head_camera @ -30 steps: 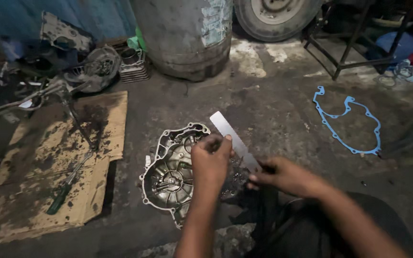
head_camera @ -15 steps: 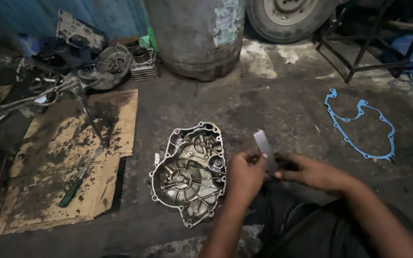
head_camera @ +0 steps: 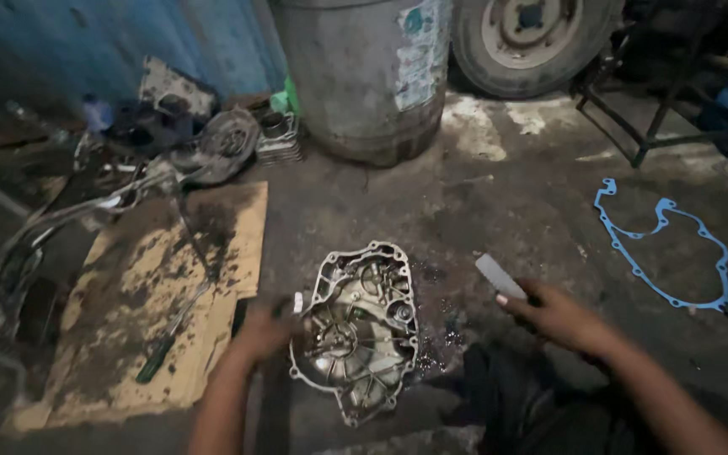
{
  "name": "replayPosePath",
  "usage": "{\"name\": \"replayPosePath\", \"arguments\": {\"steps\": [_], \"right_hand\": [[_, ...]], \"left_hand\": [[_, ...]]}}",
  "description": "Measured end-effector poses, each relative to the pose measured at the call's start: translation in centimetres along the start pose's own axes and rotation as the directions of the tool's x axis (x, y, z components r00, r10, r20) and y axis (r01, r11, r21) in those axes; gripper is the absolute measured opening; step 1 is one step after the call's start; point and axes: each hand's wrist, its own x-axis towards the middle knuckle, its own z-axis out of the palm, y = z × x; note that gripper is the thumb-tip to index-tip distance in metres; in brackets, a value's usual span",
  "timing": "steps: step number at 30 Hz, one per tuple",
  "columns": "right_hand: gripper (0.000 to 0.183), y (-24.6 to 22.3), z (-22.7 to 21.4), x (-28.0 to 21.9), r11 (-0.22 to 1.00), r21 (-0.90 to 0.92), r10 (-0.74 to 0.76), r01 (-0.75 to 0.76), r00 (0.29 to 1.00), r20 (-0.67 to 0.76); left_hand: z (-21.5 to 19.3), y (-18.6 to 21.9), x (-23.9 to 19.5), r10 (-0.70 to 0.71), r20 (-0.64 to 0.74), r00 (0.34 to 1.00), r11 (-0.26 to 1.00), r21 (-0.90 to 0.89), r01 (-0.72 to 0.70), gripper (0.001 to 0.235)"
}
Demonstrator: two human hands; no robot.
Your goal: The person scrubs a greasy mechanical part, likely a clutch housing, using a metal scraper and a rag. They work on the floor, scraping off grime from the exterior and interior surfaces of the part.
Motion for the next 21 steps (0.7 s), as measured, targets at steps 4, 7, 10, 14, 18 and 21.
{"name": "replayPosePath", "arguments": {"steps": [4,7,10,14,18,21], "right_hand": [[0.058,0.6,-0.3,0.3,0.995,-0.071,0.072,-0.068,0.996,0.053],[0.063,-1.0,-0.5,-0.7,0.996,-0.003,0.090,-0.090,0.995,-0.041],[0.064,-2.6,-1.0,-1.6,0.986,-0.025,0.160,-0.162,0.984,-0.080],[0.066,-3.2,-0.2,-1.4,0.981,-0.179,0.052,-0.076,0.989,-0.136],[0.069,-1.5,0.2,-1.0,0.966,-0.255,-0.083,0.036,0.981,-0.175],[0.066,-1.0,-0.3,-0.7,0.978,-0.195,-0.104,0.068,0.978,-0.181]], "left_hand": [[3.4,-2.9,2.9,-0.127,0.129,0.983,0.992,0.002,0.128,0.068],[4.4,-3.6,3.9,-0.174,0.078,0.982,0.985,-0.004,0.174,0.067],[5.3,-4.0,3.6,-0.193,0.016,0.981,0.981,0.023,0.193,0.066],[5.6,-4.3,4.1,-0.225,0.058,0.973,0.974,0.011,0.225,0.047],[5.9,-3.4,4.3,-0.239,0.098,0.966,0.957,-0.145,0.251,0.040],[3.1,0.9,2.7,-0.205,0.047,0.978,0.971,-0.115,0.209,0.043]]}}
